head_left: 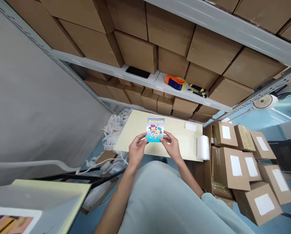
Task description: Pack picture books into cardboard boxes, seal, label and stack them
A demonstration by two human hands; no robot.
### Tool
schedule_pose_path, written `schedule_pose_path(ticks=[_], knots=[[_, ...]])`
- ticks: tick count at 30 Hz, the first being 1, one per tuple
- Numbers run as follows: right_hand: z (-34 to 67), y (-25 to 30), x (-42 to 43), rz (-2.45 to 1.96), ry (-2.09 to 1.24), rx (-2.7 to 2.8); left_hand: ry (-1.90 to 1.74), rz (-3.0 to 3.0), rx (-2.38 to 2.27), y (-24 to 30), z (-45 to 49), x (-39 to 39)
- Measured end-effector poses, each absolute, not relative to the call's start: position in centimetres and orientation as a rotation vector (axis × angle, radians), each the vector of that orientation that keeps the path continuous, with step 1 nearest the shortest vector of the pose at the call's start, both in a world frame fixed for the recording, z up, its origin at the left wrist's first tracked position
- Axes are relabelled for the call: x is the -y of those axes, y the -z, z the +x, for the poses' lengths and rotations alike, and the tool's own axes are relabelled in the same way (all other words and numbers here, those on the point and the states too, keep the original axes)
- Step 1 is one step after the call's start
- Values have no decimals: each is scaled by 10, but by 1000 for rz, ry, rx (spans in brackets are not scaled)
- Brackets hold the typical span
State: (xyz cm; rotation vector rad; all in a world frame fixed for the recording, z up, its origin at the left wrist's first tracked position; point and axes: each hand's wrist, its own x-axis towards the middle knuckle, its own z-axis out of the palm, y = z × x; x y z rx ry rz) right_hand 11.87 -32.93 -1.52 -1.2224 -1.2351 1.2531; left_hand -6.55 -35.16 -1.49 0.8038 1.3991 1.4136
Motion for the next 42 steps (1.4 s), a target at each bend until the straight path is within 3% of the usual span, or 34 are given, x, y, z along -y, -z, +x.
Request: schedule_pose_path(ticks=[11,23,42], knots=[[87,13,284,-1318,-1071,1403,-1313,823,-1241,7,-58,270],[-1,8,285,-1526,-709,1480,-1095,602,-1044,13,-133,237],[-68,12,297,-1531,-778,1239,-958,458,-850,36,-202,232]])
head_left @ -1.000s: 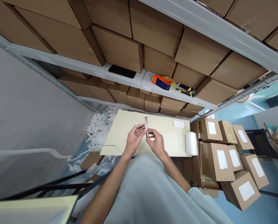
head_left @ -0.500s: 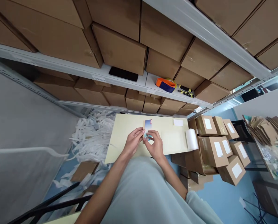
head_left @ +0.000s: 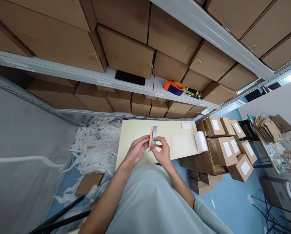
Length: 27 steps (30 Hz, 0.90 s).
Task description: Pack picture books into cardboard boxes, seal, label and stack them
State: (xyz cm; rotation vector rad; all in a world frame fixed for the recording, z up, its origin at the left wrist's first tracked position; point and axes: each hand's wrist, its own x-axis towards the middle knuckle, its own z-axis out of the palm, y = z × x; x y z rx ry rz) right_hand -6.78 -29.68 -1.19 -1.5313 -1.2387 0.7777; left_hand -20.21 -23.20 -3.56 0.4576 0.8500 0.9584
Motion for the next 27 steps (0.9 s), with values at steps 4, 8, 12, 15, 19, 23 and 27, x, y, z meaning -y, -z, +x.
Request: schedule_pose_path(ticks=[4,8,12,15,19,23,27], knots=[[-66,13,296,-1558,-742,1271,-968,484,-899,34,-197,236],[-56,14,292,-1518,-724,1332,-1006,477,-936,27,-186,239],[-37,14,288,-1512,-679,1452,-1055,494,-967,16,-171,241],[-14,13,283,-1514,-637,1435,-1092,441,-950,9,-160,239],[22,11,275,-1524,-694,1263,-1077,376,-888,4,-147,238],[45,12,271,-1422,-848,1219,-1090,377,-882,2,-135,240],[57,12,275,-1424,-813,1244,-1101,405,-910,4,-123,244]])
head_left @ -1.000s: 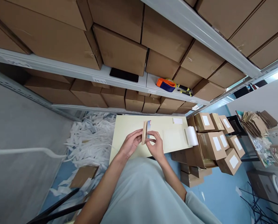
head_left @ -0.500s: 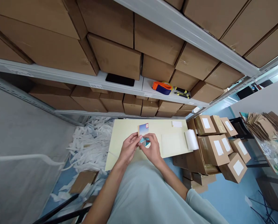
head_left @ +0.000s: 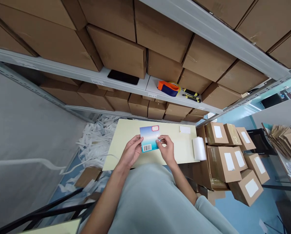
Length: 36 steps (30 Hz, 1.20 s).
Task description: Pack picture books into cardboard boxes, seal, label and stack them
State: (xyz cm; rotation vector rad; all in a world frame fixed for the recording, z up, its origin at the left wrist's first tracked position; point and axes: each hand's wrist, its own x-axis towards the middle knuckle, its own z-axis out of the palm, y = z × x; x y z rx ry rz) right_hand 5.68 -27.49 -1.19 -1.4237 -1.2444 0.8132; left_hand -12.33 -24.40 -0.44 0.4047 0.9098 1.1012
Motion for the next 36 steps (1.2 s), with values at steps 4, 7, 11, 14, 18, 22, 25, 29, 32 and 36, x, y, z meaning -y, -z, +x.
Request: schedule_pose_path(ticks=[4,7,11,14,18,22,25,29,32,36], knots=[[58,7,282,-1446,-690,1317,-1187,461,-1012,7,-109,248],[51,3,287,-1408,-740,1381,-1231,575,-1111,6,-94,254],[43,3,289,-1425,-768,1313,-1209,823,-1159,-1,-76,263],[48,8,286,-1451,-875,1145,-1185,937,-1151,-5,-76,264],[61,14,283,-1386,-1134,924,-1160,890,-1329,1,-98,255],[66,15,283,-1337,-1201,856,-985,775,-1286,9,-117,251],[63,17,284,-1366,-1195,863,-979,739,-1261,8,-122,254],[58,16,286,-1438,-1140,895,-994,758,-1242,2,-124,257],[53,6,289,-1500,-875,976,-1066,771,-1236,2,-125,259],[36,-8,297,-1456,-721,1175,-1185,798,-1252,5,-123,263]])
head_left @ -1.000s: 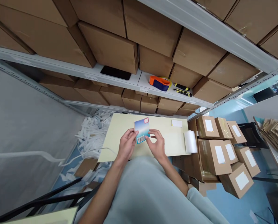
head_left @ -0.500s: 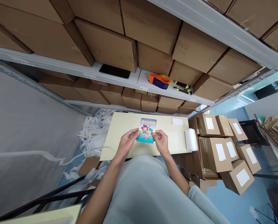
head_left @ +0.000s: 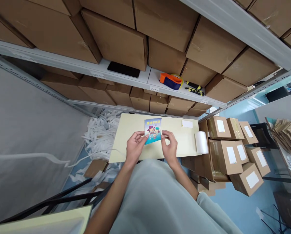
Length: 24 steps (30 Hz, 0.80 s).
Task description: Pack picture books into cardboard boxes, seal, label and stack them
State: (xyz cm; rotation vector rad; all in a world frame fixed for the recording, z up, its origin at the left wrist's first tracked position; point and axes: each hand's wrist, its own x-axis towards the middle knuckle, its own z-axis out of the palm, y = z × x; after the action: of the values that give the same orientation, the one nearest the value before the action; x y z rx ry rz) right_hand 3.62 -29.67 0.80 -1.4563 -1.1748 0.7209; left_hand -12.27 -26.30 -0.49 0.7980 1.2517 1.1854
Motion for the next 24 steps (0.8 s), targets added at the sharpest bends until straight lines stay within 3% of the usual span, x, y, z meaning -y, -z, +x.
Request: schedule_pose_path(ticks=[4,11,16,24], knots=[[12,-11,302,-1391,-945,1201,-1231,896,-1257,0,-116,270],[14,-5,298,-1447,-926,1056,-1170,1243,-1152,-15,-120,282],[38,-4,293,-1395,-1043,1051,-1192,1056,-1357,1,-141,267],[37,7,293,-1392,-1083,1036,-1057,868,-1253,8,-143,265]])
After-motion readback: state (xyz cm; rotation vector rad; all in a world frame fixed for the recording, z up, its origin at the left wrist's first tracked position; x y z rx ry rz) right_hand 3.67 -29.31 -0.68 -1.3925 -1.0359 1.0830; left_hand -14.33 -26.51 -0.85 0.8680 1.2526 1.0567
